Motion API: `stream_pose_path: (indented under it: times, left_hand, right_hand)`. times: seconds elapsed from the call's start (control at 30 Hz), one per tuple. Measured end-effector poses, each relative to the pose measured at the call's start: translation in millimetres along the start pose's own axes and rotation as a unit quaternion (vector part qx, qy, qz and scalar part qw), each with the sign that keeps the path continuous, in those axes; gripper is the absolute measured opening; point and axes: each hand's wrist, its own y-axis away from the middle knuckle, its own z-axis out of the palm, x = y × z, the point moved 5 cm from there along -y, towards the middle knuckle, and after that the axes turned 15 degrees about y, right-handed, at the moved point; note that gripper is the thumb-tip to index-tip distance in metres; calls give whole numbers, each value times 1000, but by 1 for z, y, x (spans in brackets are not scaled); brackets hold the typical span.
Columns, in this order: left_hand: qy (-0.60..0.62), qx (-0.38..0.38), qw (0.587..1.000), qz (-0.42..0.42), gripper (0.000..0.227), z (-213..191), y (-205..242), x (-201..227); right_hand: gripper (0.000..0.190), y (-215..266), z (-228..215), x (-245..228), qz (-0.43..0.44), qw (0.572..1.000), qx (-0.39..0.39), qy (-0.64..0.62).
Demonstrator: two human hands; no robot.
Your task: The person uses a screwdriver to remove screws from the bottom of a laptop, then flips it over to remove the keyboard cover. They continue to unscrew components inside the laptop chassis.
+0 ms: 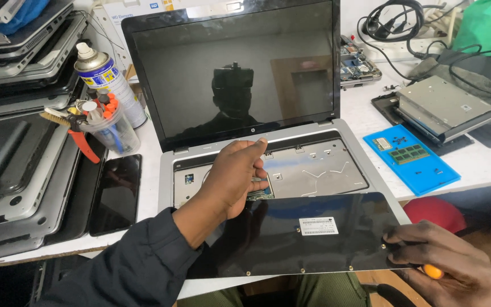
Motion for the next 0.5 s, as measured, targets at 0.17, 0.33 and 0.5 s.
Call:
stream_pose_path:
  times: [0.17,0.33,0.5]
  left_hand:
    - [49,-2,999,-9,44,-4,0,-2]
    - [75,-20,997,20,33,-2,-10,-8]
    - [-46,-70,992,91,35,-15,2,13]
  right_hand:
    - [13,1,0,-1,-6,1000,6,-19]
    - [14,0,2,-2,6,1000,2,-11]
    - [9,2,1,1,-8,1000,10,-12]
